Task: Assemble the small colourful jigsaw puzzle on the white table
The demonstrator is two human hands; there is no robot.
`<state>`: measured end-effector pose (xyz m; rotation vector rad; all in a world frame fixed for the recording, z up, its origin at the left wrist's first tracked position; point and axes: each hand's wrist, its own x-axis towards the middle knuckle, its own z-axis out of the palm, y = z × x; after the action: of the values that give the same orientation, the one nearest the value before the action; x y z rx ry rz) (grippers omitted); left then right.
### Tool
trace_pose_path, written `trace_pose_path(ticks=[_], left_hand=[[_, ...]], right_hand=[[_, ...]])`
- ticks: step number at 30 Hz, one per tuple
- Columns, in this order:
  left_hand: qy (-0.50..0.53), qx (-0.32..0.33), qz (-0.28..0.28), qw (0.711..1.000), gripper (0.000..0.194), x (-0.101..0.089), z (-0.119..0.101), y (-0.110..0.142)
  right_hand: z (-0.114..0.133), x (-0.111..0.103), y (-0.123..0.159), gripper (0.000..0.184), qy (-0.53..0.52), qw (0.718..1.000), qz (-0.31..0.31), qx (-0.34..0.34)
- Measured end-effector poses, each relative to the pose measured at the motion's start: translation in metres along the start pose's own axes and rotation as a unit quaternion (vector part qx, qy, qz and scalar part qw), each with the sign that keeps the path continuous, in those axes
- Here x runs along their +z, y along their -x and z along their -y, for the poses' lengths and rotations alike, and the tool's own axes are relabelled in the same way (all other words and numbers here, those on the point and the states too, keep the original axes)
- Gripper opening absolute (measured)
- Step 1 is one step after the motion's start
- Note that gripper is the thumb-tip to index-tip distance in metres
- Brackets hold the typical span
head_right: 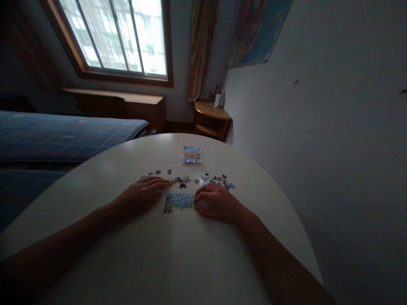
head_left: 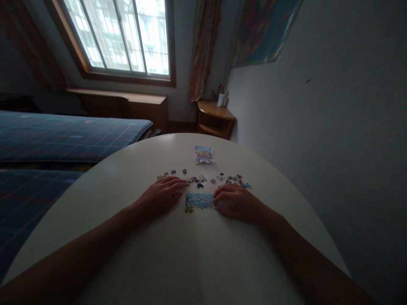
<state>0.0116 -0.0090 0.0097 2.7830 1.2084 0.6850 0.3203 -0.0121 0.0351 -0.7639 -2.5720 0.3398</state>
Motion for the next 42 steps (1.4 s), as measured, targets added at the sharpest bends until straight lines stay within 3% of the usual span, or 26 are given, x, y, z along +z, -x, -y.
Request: trace_pose_path(ticks=[11,20,25,31,37,42], left_hand=[[-0.049,-0.071,-0.005,0.996,0.023,-0.004,-0.002,0.002],[-0.030,-0.116,-0.005,0.993,0.022,0.001,0.005,0.002],[-0.049,-0.137,-0.010,0.989,0.023,-0.009,0.003,0.003],[-0.093,-0.191,0.039,0.976,0.027,-0.027,0.000,0.014],[-0.093,-0.202,0.095,0.970,0.023,-0.030,-0.002,0.014],[-0.103,-0.190,0.048,0.975,0.022,-0.022,-0.001,0.008]], right_hand=[[-0.001,0.000,0.001,0.010,-0.008,1.000,0.002,-0.006],[-0.002,0.000,0.001,0.011,-0.013,1.000,0.004,-0.002],[-0.002,-0.001,0.002,0.010,-0.011,1.000,0.006,0.003],[-0.005,0.000,0.003,0.010,-0.002,1.000,0.002,0.003],[-0.004,0.001,0.002,0.010,0.003,1.000,-0.004,0.008],[-0.007,0.005,0.003,0.012,-0.004,1.000,-0.008,0.003]])
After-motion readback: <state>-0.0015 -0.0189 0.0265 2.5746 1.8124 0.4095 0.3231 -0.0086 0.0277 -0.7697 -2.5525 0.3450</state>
